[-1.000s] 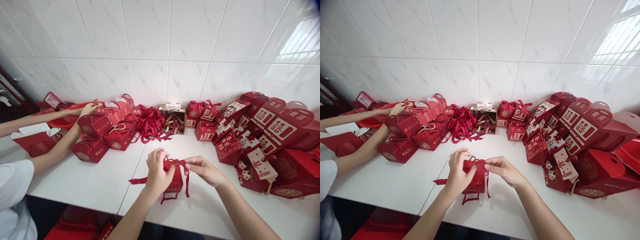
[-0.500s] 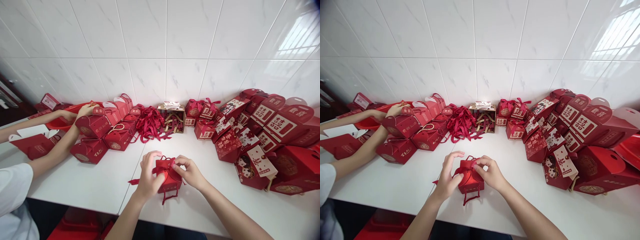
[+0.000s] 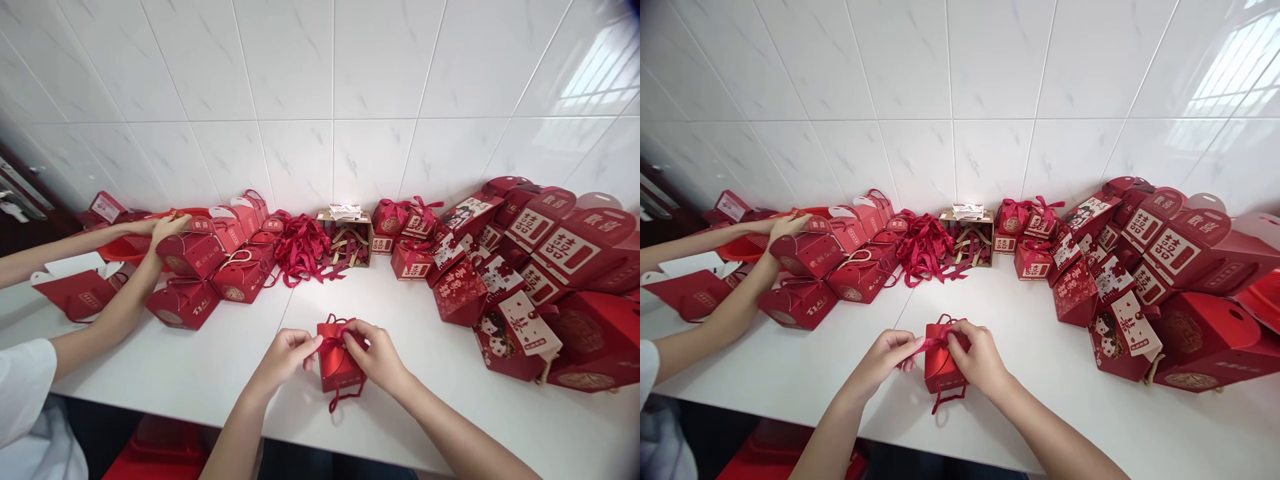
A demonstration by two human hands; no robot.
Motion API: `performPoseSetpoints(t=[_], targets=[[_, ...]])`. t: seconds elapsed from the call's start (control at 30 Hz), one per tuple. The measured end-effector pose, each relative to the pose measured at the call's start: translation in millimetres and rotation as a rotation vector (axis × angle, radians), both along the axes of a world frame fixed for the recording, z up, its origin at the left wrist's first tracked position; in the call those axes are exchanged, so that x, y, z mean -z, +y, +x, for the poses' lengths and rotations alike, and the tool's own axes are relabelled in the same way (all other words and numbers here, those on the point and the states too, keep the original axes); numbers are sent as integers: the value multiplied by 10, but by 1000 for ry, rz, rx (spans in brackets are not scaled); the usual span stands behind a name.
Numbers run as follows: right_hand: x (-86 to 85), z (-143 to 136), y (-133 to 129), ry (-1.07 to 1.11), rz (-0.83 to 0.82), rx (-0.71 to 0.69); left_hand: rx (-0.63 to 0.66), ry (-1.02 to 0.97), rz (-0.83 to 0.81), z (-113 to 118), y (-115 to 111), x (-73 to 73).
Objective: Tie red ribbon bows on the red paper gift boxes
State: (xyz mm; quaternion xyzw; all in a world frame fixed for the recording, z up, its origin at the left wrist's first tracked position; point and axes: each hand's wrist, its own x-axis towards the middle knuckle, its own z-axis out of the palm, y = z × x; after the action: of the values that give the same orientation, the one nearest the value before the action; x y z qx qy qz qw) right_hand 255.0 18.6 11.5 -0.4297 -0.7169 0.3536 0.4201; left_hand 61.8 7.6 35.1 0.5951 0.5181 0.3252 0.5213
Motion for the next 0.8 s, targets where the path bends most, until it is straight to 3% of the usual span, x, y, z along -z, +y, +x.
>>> performPoseSetpoints(t=[0.1, 0.2, 0.33, 0.4, 0.5, 0.57, 0.67, 0.8], targets=[[12, -69, -14, -4, 15, 78, 115, -90, -5, 97, -40, -292], [-17, -68, -31, -18, 52, 39, 172, -84, 109, 258, 14, -526], [-45, -30, -63, -5, 68, -49, 223, -76, 267, 438, 228, -644], [-30, -32, -66, 59, 16, -29, 195, -58, 356, 451, 333, -600], [2, -52, -49, 133, -50, 4, 20, 24, 447, 356, 387, -428], [13, -58, -35, 146, -58, 0, -51, 80, 414, 258, 339, -280], [21, -52, -29, 184, -66, -16, -55, 128, 355, 154, 205, -71], [67, -72, -44, 249, -87, 24, -115, 31, 374, 162, 65, 127]])
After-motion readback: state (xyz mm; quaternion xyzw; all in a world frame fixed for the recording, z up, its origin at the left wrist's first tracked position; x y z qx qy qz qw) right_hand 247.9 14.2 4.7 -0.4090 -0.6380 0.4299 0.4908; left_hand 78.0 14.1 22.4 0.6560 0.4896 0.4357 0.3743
